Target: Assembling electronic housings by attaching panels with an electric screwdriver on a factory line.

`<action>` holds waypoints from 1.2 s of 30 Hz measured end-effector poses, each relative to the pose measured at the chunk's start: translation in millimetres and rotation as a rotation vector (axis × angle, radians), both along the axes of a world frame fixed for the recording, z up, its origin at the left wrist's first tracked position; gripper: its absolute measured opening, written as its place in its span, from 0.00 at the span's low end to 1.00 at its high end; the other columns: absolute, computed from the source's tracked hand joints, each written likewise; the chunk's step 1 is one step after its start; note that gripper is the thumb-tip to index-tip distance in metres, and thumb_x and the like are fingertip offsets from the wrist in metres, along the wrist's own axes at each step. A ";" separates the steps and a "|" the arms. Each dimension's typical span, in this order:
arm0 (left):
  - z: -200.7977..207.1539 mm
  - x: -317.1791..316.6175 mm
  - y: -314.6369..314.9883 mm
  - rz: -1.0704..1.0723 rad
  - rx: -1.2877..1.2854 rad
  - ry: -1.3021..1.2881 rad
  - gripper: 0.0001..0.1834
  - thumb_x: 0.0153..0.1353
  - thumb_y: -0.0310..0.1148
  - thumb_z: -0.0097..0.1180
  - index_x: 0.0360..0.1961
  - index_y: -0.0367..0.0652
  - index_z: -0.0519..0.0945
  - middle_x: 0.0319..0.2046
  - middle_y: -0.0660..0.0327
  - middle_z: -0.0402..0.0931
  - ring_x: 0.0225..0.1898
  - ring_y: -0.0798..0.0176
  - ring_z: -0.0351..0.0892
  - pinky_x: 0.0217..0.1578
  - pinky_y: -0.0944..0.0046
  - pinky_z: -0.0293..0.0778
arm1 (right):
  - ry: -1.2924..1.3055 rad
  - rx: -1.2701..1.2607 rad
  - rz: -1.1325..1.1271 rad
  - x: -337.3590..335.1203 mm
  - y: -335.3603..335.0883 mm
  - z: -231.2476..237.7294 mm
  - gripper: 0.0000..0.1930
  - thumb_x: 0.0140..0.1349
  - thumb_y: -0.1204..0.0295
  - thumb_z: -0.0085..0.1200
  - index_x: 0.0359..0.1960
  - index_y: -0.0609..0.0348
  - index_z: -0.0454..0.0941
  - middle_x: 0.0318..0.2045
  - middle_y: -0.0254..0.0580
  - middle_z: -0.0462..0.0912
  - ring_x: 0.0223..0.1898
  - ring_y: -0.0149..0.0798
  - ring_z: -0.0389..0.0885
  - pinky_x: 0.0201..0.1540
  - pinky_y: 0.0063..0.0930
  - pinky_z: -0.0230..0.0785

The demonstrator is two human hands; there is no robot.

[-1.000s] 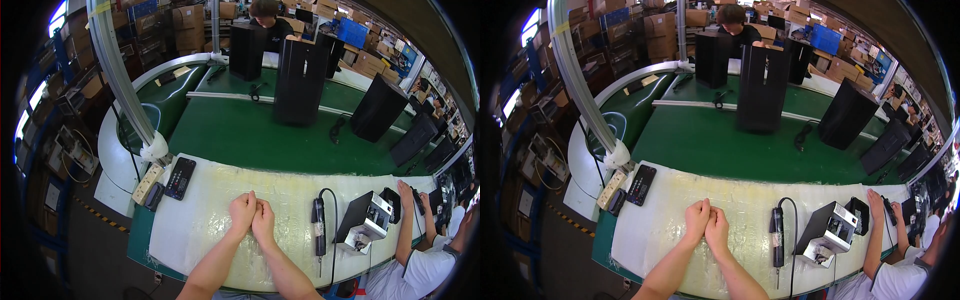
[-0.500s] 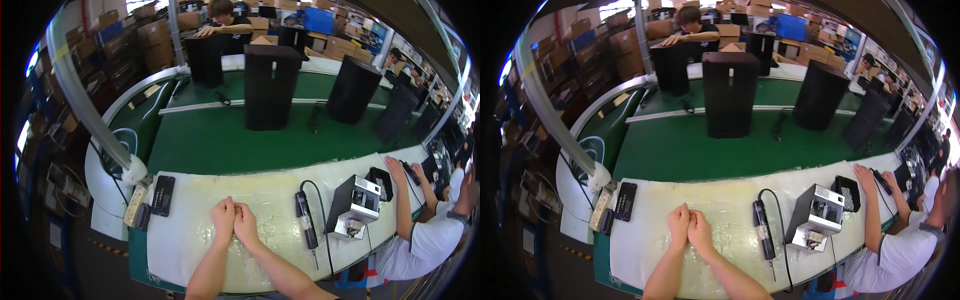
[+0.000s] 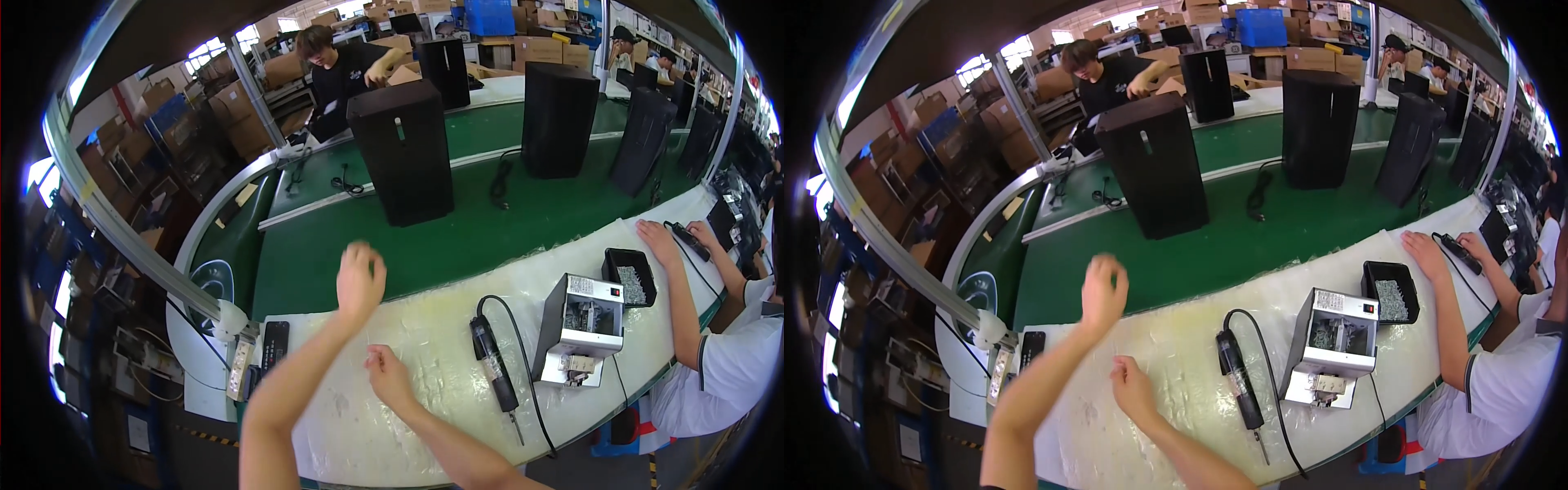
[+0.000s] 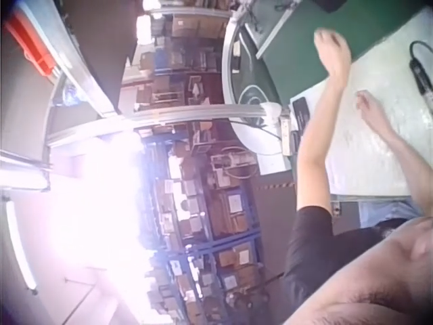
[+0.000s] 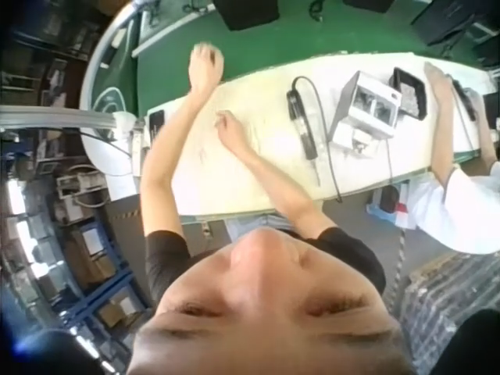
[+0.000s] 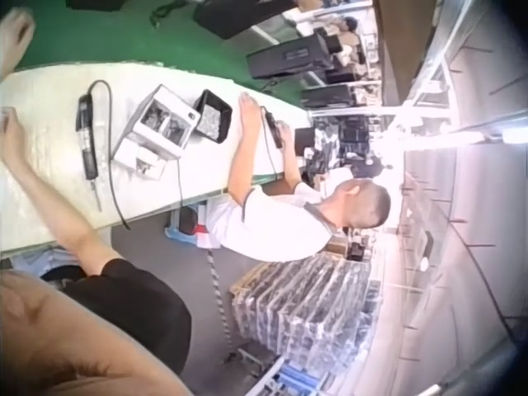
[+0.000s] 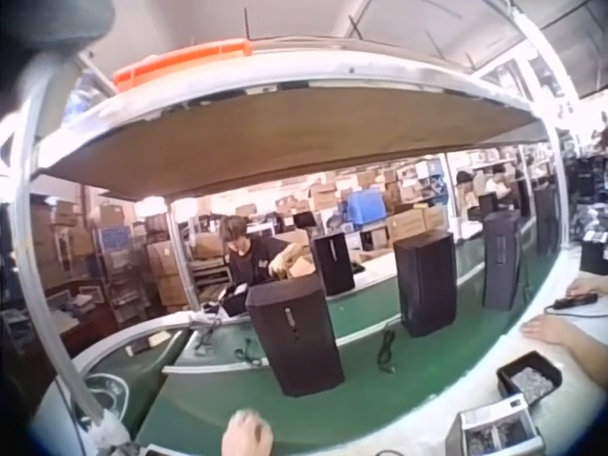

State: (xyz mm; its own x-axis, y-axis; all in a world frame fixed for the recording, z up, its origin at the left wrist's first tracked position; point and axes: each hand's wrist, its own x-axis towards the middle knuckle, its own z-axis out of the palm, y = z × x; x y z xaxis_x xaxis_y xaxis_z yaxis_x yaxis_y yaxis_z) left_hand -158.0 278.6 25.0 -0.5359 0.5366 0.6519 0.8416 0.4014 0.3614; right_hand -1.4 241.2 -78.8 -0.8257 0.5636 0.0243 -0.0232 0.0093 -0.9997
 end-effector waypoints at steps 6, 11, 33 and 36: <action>135.3 -86.2 114.6 0.136 -0.070 0.399 0.29 0.54 0.30 0.54 0.58 0.33 0.67 0.63 0.46 0.61 0.65 0.44 0.59 0.61 0.50 0.63 | -0.028 -0.162 0.104 -1.4 11.8 1.0 0.13 0.70 0.69 0.44 0.48 0.63 0.73 0.32 0.41 0.82 0.25 0.30 0.77 0.30 0.24 0.71; 145.5 -111.0 136.0 0.214 -0.382 0.356 0.41 0.50 0.35 0.56 0.66 0.38 0.58 0.69 0.53 0.53 0.70 0.51 0.52 0.62 0.42 0.60 | -0.037 -0.249 0.113 -3.5 17.8 7.5 0.12 0.70 0.70 0.44 0.48 0.65 0.73 0.32 0.41 0.82 0.24 0.29 0.77 0.29 0.23 0.71; 145.9 32.8 121.0 0.202 -0.319 0.223 0.32 0.69 0.50 0.39 0.16 0.38 0.81 0.17 0.46 0.78 0.23 0.40 0.81 0.29 0.46 0.78 | 0.044 -0.407 0.003 -1.7 48.4 5.0 0.11 0.71 0.68 0.45 0.46 0.60 0.74 0.30 0.37 0.78 0.19 0.26 0.71 0.19 0.21 0.64; 150.5 -0.9 65.1 0.347 -0.166 0.164 0.36 0.69 0.52 0.37 0.15 0.34 0.81 0.21 0.38 0.78 0.27 0.36 0.81 0.34 0.44 0.76 | 0.135 -0.477 -0.161 4.2 62.2 7.0 0.10 0.71 0.69 0.44 0.46 0.61 0.73 0.29 0.36 0.77 0.20 0.25 0.71 0.19 0.20 0.64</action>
